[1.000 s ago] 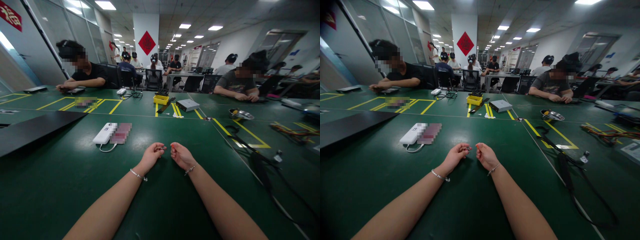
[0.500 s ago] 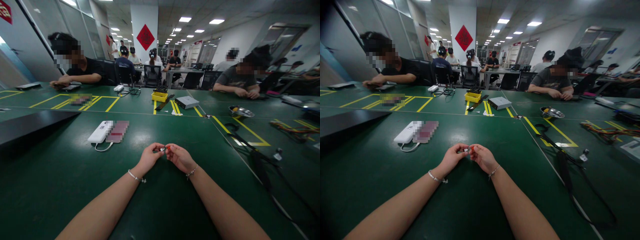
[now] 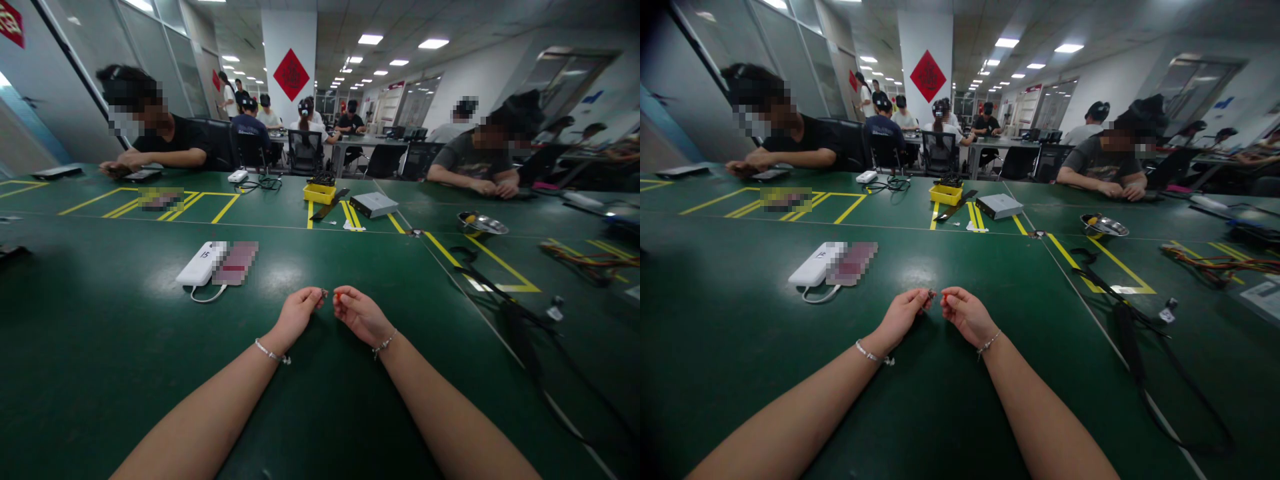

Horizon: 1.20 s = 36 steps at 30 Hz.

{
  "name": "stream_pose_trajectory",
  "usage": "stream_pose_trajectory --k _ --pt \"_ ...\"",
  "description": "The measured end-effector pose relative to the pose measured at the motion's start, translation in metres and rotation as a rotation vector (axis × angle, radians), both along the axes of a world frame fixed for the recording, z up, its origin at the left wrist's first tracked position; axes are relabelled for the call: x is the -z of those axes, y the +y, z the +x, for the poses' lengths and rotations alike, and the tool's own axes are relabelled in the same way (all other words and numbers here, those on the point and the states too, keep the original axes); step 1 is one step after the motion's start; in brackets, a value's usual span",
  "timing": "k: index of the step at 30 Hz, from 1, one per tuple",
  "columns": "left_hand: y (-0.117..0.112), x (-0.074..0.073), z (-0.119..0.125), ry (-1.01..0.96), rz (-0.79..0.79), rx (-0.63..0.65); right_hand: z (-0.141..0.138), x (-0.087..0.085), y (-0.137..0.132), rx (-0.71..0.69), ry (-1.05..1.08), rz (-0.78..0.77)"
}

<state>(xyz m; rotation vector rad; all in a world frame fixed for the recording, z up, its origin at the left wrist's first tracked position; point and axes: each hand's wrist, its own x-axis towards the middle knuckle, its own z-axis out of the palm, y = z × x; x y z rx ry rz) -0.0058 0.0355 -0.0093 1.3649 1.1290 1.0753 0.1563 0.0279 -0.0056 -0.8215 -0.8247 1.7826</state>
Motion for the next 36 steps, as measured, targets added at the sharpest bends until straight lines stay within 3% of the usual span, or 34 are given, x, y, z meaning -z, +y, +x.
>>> stream_pose_trajectory --k 6,20,29,36 --pt "0.000 0.000 0.001 -0.067 0.014 -0.002 0.000 0.001 0.000 0.011 -0.006 -0.008" --pt "-0.001 -0.002 0.002 0.015 0.060 -0.023 -0.005 0.005 0.000 0.107 -0.055 0.032" --pt "-0.005 -0.004 0.006 0.089 0.090 -0.074 -0.024 0.009 -0.003 0.380 -0.269 0.090" --pt "-0.005 -0.002 0.006 0.209 0.177 -0.147 -0.029 0.009 -0.006 0.393 -0.245 0.035"
